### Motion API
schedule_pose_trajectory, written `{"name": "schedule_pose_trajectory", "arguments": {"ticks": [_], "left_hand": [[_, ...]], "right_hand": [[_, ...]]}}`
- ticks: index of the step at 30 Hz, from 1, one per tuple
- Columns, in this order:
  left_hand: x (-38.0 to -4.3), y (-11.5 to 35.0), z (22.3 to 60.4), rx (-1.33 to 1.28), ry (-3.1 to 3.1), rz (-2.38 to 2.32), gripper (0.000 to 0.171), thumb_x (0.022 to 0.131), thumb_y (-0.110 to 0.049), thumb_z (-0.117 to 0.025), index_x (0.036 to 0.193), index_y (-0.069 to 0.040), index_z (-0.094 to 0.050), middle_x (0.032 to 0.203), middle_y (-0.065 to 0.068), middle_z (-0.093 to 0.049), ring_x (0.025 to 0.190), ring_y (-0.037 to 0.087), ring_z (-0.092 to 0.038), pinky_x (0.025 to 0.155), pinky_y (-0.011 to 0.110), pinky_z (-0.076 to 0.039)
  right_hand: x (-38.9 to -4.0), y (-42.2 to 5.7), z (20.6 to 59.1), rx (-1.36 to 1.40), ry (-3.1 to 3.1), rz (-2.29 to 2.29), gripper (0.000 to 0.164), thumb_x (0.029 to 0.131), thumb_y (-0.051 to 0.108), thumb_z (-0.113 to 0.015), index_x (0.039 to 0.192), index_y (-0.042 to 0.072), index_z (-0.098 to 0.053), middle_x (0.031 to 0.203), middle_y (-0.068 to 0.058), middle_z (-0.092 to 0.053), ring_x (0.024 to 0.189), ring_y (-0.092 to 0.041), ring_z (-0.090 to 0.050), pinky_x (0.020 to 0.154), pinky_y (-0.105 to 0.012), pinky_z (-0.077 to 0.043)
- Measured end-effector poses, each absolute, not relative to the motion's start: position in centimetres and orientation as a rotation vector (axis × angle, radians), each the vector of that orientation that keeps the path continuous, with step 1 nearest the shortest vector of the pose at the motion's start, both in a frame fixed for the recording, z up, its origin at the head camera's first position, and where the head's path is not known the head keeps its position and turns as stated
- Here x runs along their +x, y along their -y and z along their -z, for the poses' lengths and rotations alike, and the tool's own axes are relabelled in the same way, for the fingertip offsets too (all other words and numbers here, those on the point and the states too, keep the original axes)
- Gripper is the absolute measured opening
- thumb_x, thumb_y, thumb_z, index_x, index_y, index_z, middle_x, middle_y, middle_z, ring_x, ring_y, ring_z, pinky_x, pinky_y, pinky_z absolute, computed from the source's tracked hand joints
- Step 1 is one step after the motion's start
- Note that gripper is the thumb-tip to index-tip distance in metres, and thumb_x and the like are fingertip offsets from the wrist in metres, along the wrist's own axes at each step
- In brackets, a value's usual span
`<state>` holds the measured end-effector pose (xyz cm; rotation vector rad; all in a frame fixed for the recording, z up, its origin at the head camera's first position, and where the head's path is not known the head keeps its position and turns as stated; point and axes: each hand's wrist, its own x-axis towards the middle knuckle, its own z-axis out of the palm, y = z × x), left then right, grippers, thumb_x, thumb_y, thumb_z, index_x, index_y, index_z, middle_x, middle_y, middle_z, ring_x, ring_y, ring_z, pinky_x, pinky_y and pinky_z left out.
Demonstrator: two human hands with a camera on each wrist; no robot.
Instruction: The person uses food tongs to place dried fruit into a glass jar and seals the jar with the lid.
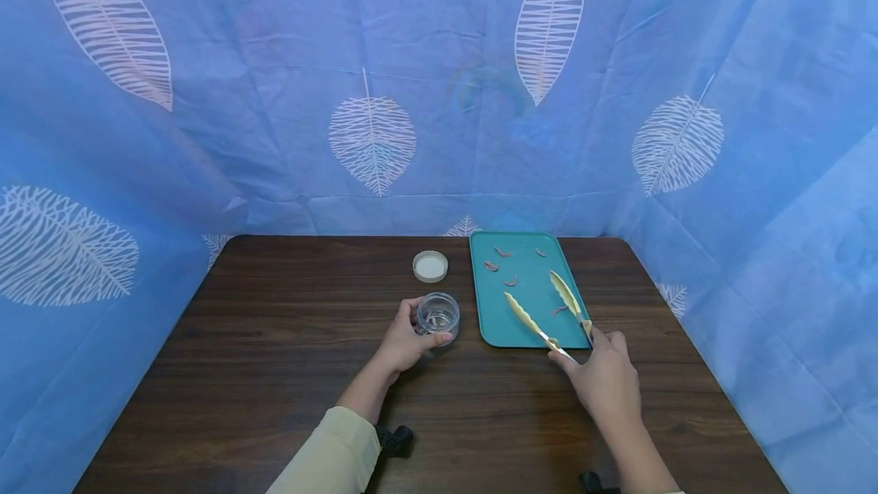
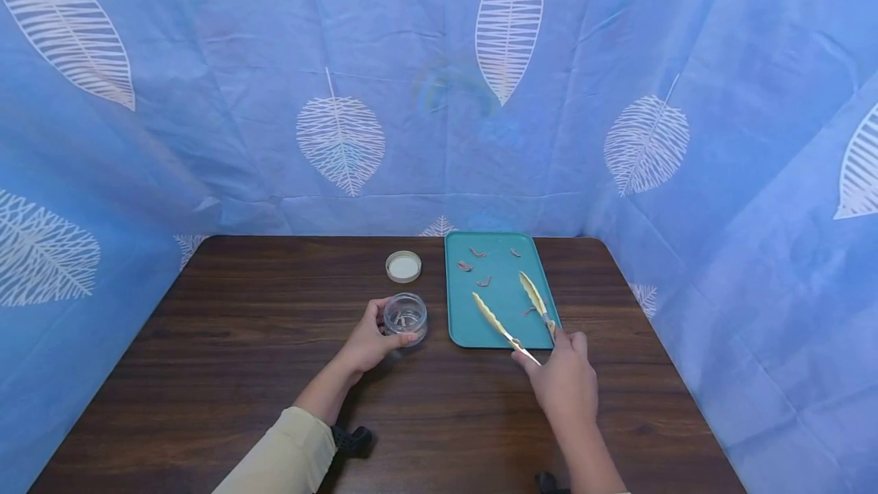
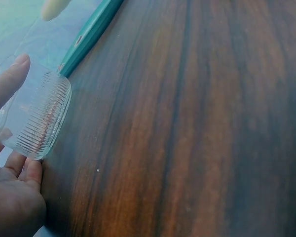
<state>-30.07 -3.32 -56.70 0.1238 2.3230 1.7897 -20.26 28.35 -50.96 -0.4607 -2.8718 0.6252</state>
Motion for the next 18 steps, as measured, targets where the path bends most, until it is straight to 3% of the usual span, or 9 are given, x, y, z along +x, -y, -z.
{"name": "schedule_pose_trajectory", "arguments": {"ticks": [7, 12, 18], "left_hand": [[-29.9, 3.4, 56.6, 0.133, -2.325, -1.789, 0.085, 0.09, -0.029, -0.092, 0.157, -0.012, -0.043, 0.154, 0.017, -0.056, 0.142, 0.037, -0.054, 0.118, 0.06, -0.041], [-29.9, 3.4, 56.6, 0.129, -2.323, -1.785, 0.085, 0.09, -0.03, -0.092, 0.157, -0.013, -0.043, 0.154, 0.017, -0.055, 0.141, 0.037, -0.055, 0.117, 0.06, -0.042], [-30.1, 3.4, 56.7, 0.132, -2.32, -1.784, 0.084, 0.09, -0.031, -0.092, 0.157, -0.014, -0.043, 0.153, 0.017, -0.055, 0.14, 0.036, -0.056, 0.117, 0.059, -0.043]], "right_hand": [[-20.1, -29.3, 51.4, -0.549, 2.966, -0.625, 0.103, 0.095, 0.057, -0.08, 0.146, -0.025, -0.045, 0.128, -0.04, -0.049, 0.099, -0.049, -0.064, 0.081, -0.062, -0.058], [-20.1, -29.9, 51.4, -0.54, 3.043, -0.594, 0.104, 0.097, 0.064, -0.073, 0.14, -0.028, -0.048, 0.117, -0.038, -0.054, 0.087, -0.041, -0.062, 0.072, -0.056, -0.058], [-20.1, -30.0, 51.3, -0.559, 3.068, -0.576, 0.107, 0.097, 0.071, -0.069, 0.136, -0.027, -0.05, 0.114, -0.038, -0.056, 0.084, -0.04, -0.063, 0.073, -0.056, -0.057]]}}
